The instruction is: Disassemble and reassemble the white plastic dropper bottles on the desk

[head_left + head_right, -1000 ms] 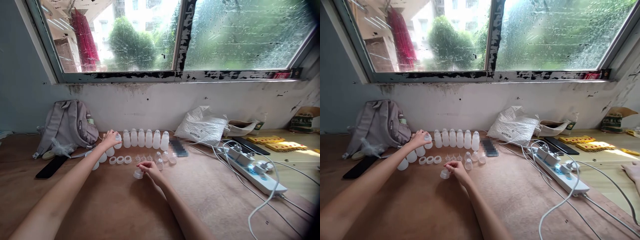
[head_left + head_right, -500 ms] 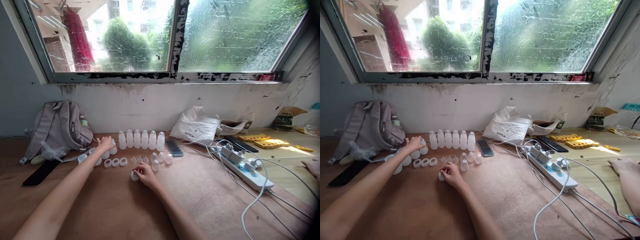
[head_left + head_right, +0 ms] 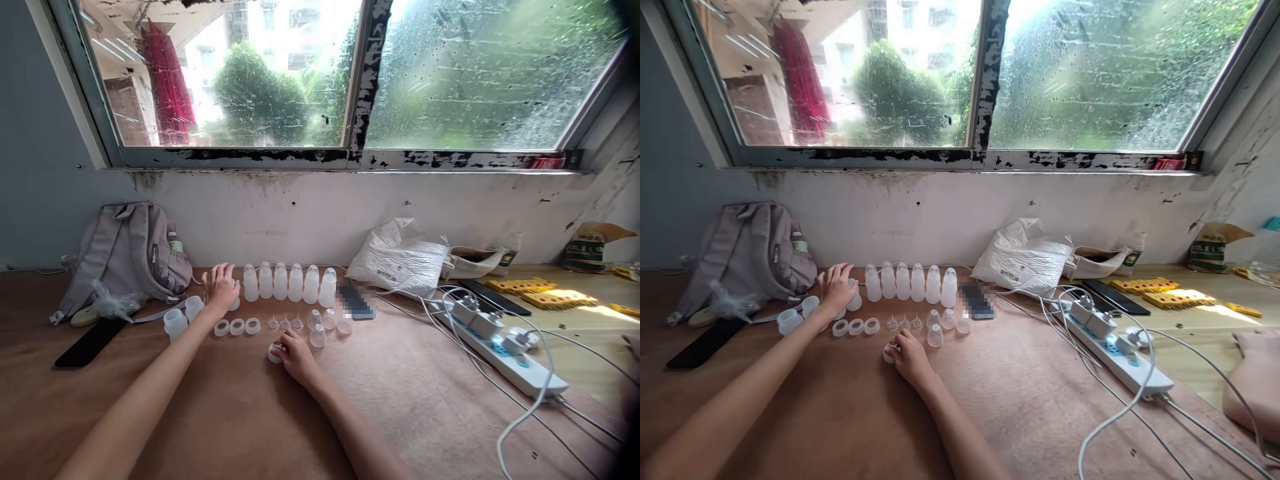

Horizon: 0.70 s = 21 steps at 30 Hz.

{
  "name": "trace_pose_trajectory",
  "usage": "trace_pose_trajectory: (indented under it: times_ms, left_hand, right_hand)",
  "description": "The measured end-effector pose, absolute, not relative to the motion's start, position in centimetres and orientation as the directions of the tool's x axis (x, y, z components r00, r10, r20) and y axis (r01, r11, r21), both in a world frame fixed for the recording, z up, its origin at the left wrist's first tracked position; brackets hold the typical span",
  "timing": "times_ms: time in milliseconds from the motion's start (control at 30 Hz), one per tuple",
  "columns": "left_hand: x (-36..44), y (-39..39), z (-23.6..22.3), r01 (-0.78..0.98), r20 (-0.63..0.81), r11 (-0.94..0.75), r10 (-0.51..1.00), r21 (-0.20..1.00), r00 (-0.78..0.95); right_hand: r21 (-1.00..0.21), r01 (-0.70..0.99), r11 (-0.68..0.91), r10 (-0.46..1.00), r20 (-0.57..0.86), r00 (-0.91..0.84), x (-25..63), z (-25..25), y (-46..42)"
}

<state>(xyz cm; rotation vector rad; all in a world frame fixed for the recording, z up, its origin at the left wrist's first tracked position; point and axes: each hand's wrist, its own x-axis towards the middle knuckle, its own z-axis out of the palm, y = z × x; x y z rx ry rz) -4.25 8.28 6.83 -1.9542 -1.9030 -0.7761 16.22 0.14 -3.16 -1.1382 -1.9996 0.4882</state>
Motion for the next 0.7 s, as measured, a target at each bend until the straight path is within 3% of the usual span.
trace_pose_trajectory:
  times_ms: [100, 267, 433, 700]
  left_hand:
    - [-2.5, 5.0, 5.0, 0.900, 0.669, -0.338, 0.740, 0.277, 0.072]
    - [-0.1, -0.7, -0.2, 0.752, 0.552, -0.513, 0.798, 0.413, 0.241]
    - [0.7, -3.0, -2.2, 0.673, 0.429, -0.559, 0.822, 0.484, 0.374]
    - [1.1, -2.9, -2.3, 0.724, 0.452, -0.501, 0.844, 0.473, 0.288]
  right_hand:
    - [-0.662, 0.527, 0.533, 0.843, 0.469, -0.264, 16.1, -3.4, 0.4]
    - [-0.686, 0.494, 0.535, 0.840, 0.496, -0.221, 15.9, -3.2, 0.1]
    - [-0.745, 0.463, 0.480, 0.861, 0.501, -0.088, 15.3, -3.1, -0.2]
    - [-0.762, 0.435, 0.480, 0.870, 0.476, -0.125, 14.7, -3.0, -0.8]
